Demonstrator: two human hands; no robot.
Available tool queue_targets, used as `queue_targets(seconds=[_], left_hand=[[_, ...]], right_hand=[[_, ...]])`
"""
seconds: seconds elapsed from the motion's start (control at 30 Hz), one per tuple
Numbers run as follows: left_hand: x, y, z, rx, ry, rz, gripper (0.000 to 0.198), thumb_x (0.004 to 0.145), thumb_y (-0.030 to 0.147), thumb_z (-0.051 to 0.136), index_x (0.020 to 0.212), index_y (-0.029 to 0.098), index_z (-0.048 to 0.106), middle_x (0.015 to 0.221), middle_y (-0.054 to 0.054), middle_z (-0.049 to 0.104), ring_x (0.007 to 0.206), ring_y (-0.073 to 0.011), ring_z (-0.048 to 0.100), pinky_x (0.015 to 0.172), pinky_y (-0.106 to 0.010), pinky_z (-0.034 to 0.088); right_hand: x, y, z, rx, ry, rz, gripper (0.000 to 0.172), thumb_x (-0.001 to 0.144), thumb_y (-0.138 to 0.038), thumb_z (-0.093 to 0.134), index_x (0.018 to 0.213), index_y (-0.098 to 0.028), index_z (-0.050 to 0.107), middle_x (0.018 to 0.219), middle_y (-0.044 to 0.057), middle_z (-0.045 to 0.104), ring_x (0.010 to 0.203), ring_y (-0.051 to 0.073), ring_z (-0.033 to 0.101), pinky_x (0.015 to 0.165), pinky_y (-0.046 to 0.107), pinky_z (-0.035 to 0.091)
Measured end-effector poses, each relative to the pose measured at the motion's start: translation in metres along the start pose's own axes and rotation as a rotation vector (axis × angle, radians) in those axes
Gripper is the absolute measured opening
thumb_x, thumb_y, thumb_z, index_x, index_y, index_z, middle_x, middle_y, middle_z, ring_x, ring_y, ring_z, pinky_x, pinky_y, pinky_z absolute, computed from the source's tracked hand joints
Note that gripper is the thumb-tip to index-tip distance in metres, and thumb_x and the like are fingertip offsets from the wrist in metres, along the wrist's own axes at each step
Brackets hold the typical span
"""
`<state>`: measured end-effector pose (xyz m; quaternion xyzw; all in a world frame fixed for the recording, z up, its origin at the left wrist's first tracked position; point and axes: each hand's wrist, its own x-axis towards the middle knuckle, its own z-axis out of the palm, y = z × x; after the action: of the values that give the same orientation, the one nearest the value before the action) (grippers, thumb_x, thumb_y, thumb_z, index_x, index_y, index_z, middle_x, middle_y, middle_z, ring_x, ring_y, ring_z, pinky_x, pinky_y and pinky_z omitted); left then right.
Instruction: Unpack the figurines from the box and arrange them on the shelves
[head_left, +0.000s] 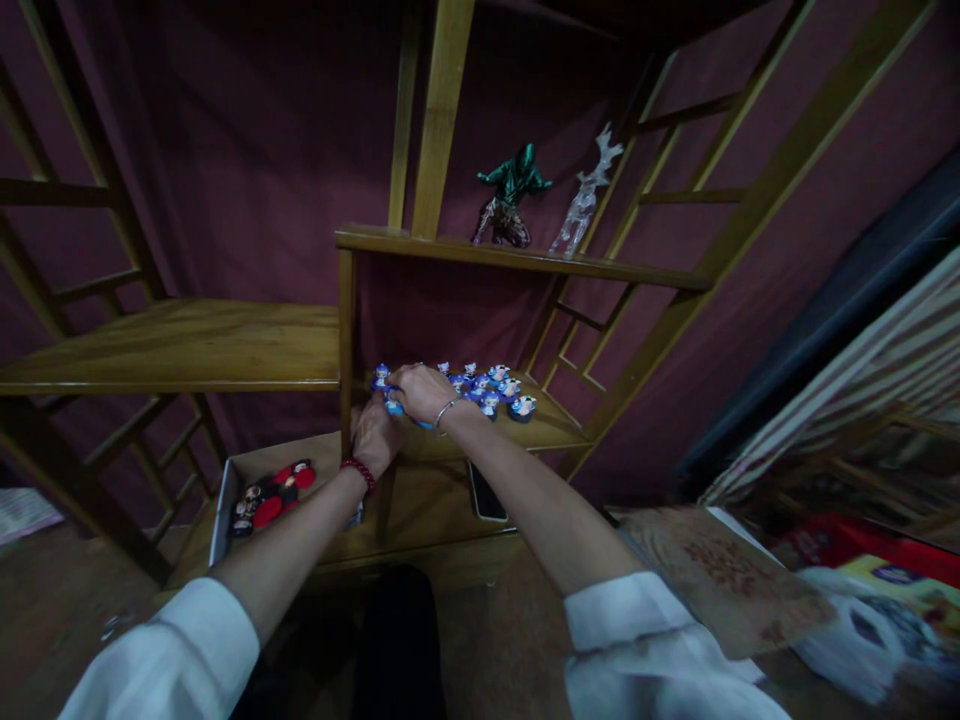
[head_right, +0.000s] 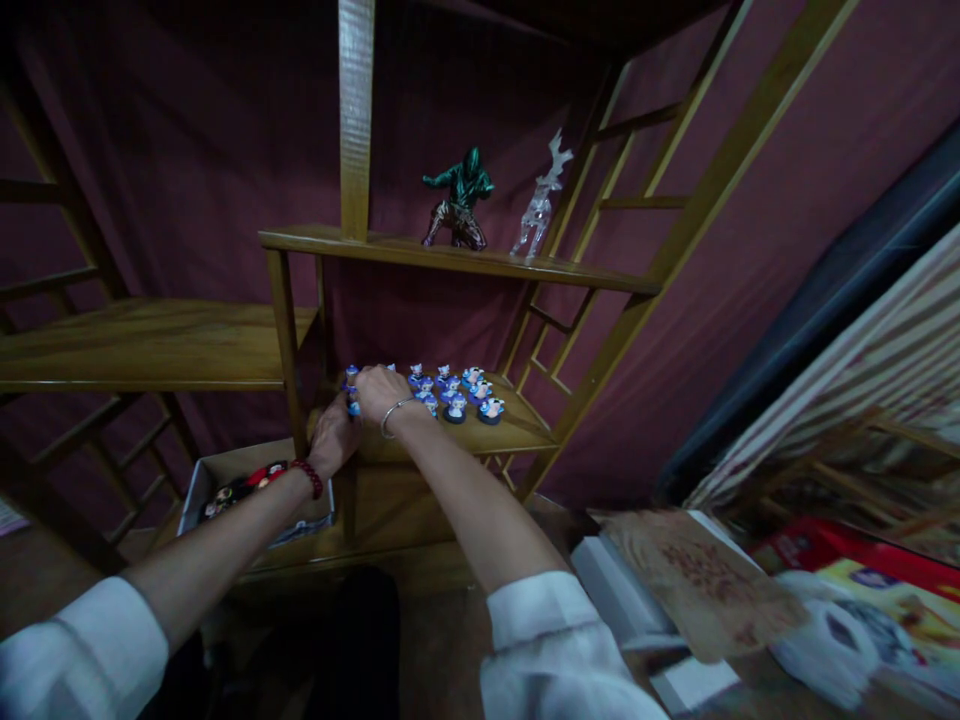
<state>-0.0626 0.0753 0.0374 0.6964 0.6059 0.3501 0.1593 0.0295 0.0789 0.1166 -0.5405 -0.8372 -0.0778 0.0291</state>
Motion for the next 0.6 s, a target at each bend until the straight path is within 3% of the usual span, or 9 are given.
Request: queue_targets(seconds=[0.1,0.27,0.37,0.5,0.6], left_hand=[[0.003,-0.001,0.002,0.094,0.025,-0.034,0.031,0.074,0.015,0.043,0.104,0.012,0.05,0.099,-0.012,0.061,0.096,-0.0211,0.055,0.081,-0.029,0.04],[0.006,-0.005,0.006,0.145,0.056,0.033,0.027,0.074,0.017,0.043,0.098,0.013,0.055,0.095,-0.012,0.062,0.095,-0.0215,0.056,0.083,-0.029,0.039],[0.006,-0.006,0.006,0.171,0.065,0.012,0.027,0.073,0.018,0.044,0.097,0.014,0.056,0.095,-0.012,0.062,0.094,-0.0221,0.056,0.083,-0.03,0.039],[0.007,-0.005,0.006,0.186,0.082,0.015,0.028,0.073,0.019,0.044,0.097,0.013,0.057,0.095,-0.013,0.063,0.093,-0.0231,0.056,0.082,-0.031,0.039],[0.007,-0.005,0.007,0.175,0.086,0.026,0.028,0.073,0.019,0.044,0.097,0.012,0.057,0.094,-0.014,0.063,0.091,-0.0237,0.057,0.081,-0.031,0.04]], right_hand=[[-0.008,0.01,-0.003,0.074,0.05,-0.004,0.028,0.081,-0.026,0.044,0.105,-0.022,0.058,0.109,0.007,0.058,0.102,0.019,0.052,0.084,0.026,0.038],[-0.03,0.036,-0.001,0.232,0.19,0.04,0.029,0.082,-0.024,0.043,0.107,-0.019,0.057,0.11,0.006,0.058,0.102,0.014,0.051,0.089,0.023,0.035],[-0.052,0.051,0.006,0.335,0.383,0.14,0.028,0.082,-0.024,0.04,0.104,-0.018,0.058,0.106,0.006,0.06,0.099,0.014,0.053,0.089,0.024,0.036],[-0.091,0.056,0.03,0.543,0.592,0.403,0.032,0.084,-0.032,0.035,0.102,-0.018,0.058,0.102,0.007,0.062,0.092,0.016,0.057,0.083,0.028,0.042],[-0.119,0.047,0.06,0.717,0.651,0.52,0.033,0.083,-0.036,0.035,0.098,-0.017,0.058,0.093,0.008,0.065,0.085,0.017,0.06,0.077,0.029,0.046]])
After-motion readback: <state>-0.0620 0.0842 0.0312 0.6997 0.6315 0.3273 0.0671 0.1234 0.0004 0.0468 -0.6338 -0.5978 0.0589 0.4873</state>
